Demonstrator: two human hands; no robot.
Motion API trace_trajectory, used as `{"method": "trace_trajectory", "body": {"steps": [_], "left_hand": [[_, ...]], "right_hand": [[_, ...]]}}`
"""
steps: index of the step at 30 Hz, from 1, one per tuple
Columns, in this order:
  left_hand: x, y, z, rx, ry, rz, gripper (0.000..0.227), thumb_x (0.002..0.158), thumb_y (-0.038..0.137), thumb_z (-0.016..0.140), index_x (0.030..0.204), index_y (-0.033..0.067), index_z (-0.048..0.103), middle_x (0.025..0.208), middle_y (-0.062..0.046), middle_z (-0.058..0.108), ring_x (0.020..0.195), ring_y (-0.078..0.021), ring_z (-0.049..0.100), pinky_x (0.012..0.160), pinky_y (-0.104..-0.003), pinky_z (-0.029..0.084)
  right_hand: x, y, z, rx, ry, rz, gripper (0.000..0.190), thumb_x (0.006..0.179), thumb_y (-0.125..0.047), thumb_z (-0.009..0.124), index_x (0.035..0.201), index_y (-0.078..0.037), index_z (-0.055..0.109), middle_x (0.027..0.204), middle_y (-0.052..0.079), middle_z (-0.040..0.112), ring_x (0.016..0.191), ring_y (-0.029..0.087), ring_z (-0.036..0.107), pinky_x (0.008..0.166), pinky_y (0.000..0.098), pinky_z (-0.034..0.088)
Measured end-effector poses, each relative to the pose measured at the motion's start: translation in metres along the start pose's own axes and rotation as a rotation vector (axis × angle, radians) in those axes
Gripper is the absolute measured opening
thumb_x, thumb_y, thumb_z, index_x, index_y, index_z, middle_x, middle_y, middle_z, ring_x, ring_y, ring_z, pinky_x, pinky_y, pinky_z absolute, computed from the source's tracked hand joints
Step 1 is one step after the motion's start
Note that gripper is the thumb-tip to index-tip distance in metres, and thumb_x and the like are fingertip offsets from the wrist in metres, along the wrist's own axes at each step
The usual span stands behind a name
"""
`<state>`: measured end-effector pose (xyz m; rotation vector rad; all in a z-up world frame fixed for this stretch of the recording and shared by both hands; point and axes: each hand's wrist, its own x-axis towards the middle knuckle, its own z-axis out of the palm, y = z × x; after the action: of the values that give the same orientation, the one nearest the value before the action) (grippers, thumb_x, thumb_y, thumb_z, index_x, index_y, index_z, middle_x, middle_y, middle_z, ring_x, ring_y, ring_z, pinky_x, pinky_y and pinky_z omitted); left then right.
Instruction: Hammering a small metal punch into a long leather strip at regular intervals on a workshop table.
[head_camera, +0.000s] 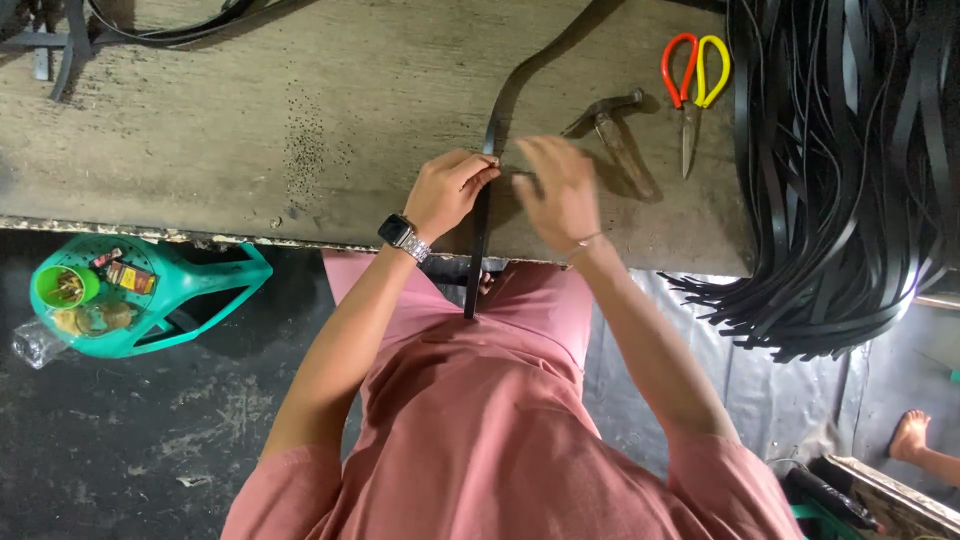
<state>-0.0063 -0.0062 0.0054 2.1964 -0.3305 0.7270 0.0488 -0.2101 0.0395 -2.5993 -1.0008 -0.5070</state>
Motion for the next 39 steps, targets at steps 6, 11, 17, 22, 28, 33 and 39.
{"method": "trace_trajectory", "body": {"steps": [6, 11, 17, 22, 28, 33, 39], "left_hand": [[0.009, -0.004, -0.003, -0.106, 0.004, -0.068, 0.007, 0.098, 0.016, 0.075, 0.092, 0.0128, 0.075, 0.080, -0.003, 0.074, 0.079, -0.0276, 0.074, 0.069, -0.035, 0.059], [0.023, -0.012, -0.009, -0.805, 0.258, -0.622, 0.027, 0.108, 0.022, 0.059, 0.098, -0.0009, 0.069, 0.083, -0.015, 0.076, 0.077, -0.0212, 0.077, 0.071, -0.034, 0.067], [0.025, -0.010, -0.013, -0.717, 0.198, -0.570, 0.022, 0.106, 0.015, 0.064, 0.099, -0.0046, 0.071, 0.082, -0.018, 0.076, 0.073, -0.0227, 0.078, 0.068, -0.034, 0.067], [0.017, 0.004, -0.014, -0.643, 0.163, -0.530, 0.020, 0.105, 0.012, 0.066, 0.099, -0.0061, 0.071, 0.082, -0.020, 0.076, 0.074, -0.0242, 0.078, 0.068, -0.033, 0.066], [0.017, 0.002, -0.013, -0.560, 0.158, -0.463, 0.020, 0.104, 0.012, 0.068, 0.100, -0.0060, 0.074, 0.082, -0.021, 0.076, 0.076, -0.0282, 0.078, 0.066, -0.033, 0.066], [0.017, 0.002, -0.012, -0.499, 0.121, -0.451, 0.016, 0.103, 0.012, 0.069, 0.101, -0.0026, 0.076, 0.083, -0.017, 0.077, 0.076, -0.0249, 0.079, 0.065, -0.031, 0.066], [0.020, 0.006, -0.014, -0.457, 0.107, -0.409, 0.011, 0.102, 0.006, 0.070, 0.100, -0.0033, 0.076, 0.081, -0.021, 0.076, 0.073, -0.0297, 0.078, 0.063, -0.034, 0.065]], "right_hand": [[0.008, -0.020, 0.021, 0.116, -0.105, -0.021, 0.048, 0.088, -0.032, 0.080, 0.133, -0.021, 0.070, 0.144, 0.003, 0.058, 0.141, 0.030, 0.043, 0.115, 0.0543, 0.024], [0.003, -0.024, 0.015, 0.196, -0.205, 0.095, 0.044, 0.095, -0.052, 0.072, 0.133, -0.030, 0.068, 0.148, -0.002, 0.052, 0.147, 0.030, 0.034, 0.119, 0.0620, 0.014], [0.003, -0.021, 0.022, 0.189, -0.241, 0.116, 0.072, 0.092, -0.054, 0.074, 0.152, -0.021, 0.052, 0.152, 0.000, 0.048, 0.150, 0.026, 0.029, 0.121, 0.0587, 0.008], [0.003, -0.019, 0.015, 0.185, -0.282, 0.061, 0.067, 0.096, -0.056, 0.067, 0.150, -0.019, 0.053, 0.155, 0.002, 0.045, 0.150, 0.031, 0.028, 0.120, 0.0631, 0.009], [0.007, -0.016, 0.009, 0.203, -0.406, 0.048, 0.071, 0.093, -0.062, 0.064, 0.153, -0.029, 0.048, 0.160, 0.001, 0.036, 0.153, 0.035, 0.022, 0.120, 0.0678, 0.008], [0.008, -0.017, 0.007, 0.190, -0.444, 0.057, 0.070, 0.096, -0.064, 0.059, 0.155, -0.030, 0.046, 0.161, 0.002, 0.034, 0.153, 0.035, 0.020, 0.121, 0.0674, 0.007], [0.008, -0.018, 0.007, 0.181, -0.416, 0.040, 0.069, 0.097, -0.065, 0.058, 0.154, -0.028, 0.048, 0.160, 0.004, 0.035, 0.153, 0.037, 0.021, 0.121, 0.0678, 0.007]]}}
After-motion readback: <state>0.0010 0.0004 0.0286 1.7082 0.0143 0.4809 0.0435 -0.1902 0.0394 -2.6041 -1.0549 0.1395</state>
